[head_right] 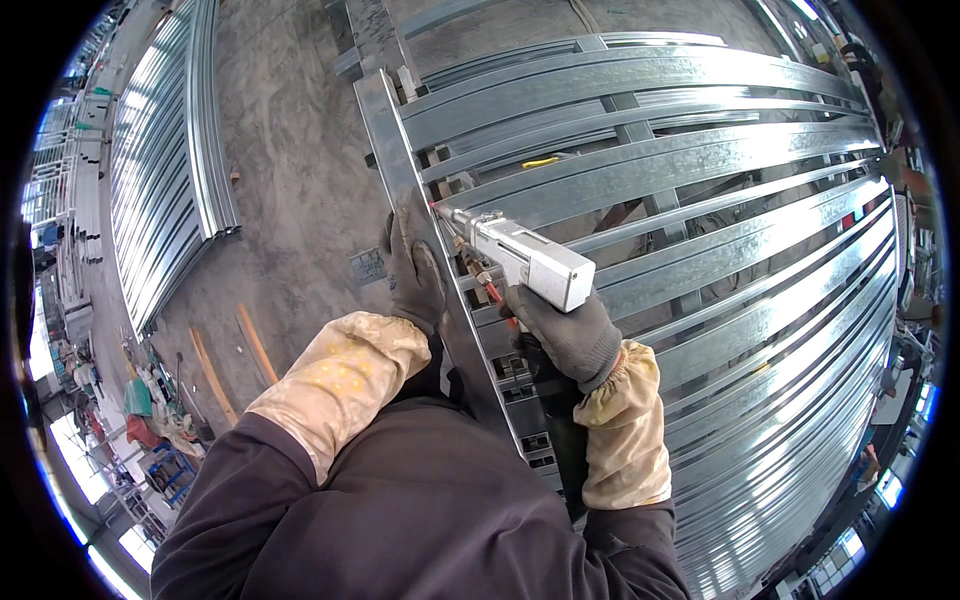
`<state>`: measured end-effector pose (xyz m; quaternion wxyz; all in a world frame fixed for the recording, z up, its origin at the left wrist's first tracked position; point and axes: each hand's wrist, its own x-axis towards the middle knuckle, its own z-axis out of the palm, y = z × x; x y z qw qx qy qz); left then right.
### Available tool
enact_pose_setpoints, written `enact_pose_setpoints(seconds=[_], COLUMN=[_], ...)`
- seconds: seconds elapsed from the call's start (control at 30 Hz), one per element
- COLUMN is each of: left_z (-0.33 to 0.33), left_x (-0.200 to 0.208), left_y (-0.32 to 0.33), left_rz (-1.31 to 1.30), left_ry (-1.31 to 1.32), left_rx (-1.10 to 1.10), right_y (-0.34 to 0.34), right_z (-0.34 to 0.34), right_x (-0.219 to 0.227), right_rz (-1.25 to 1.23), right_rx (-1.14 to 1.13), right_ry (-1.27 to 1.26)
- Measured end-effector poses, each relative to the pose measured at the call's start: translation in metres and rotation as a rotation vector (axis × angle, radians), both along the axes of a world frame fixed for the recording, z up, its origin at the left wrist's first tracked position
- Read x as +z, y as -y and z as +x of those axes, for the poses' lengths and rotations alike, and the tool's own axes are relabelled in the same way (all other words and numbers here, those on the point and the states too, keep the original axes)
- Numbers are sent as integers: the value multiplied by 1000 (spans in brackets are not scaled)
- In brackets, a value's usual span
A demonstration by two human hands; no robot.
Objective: The person welds a metal frame using a handheld welding gun. They move the tool along the seams of the frame, creating bright sparks and fusing the metal pieces together.
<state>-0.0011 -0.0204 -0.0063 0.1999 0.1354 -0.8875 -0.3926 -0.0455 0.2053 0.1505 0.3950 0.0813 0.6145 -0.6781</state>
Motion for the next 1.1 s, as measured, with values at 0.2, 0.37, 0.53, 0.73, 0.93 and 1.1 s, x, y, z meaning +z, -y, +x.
enact_pose_setpoints(seconds=[0.2, 0.37, 0.53, 0.73, 0.93, 1.1], left_z=[-1, -2, -2, -2, -3, -2], left_x=[0, 8, 10, 5, 9, 5], left_y=[-1, -2, -3, -3, -3, -2], left_rz=[-7, 68, 20, 16, 9, -24], left_ry=[0, 4, 24, -5, 14, 15], left_rx=[9, 3, -1, 9, -7, 3], right_y=[0, 0, -2, -3, -5, -4], right_z=[-1, -3, -1, -1, 0, 0], right_x=[-2, 2, -5, -1, -5, -1], right_rz=[-2, -6, 33, 33, 24, 79], right_rx=[12, 33, 46, 48, 55, 76], right_ry=[-14, -3, -75, -20, -104, -46])
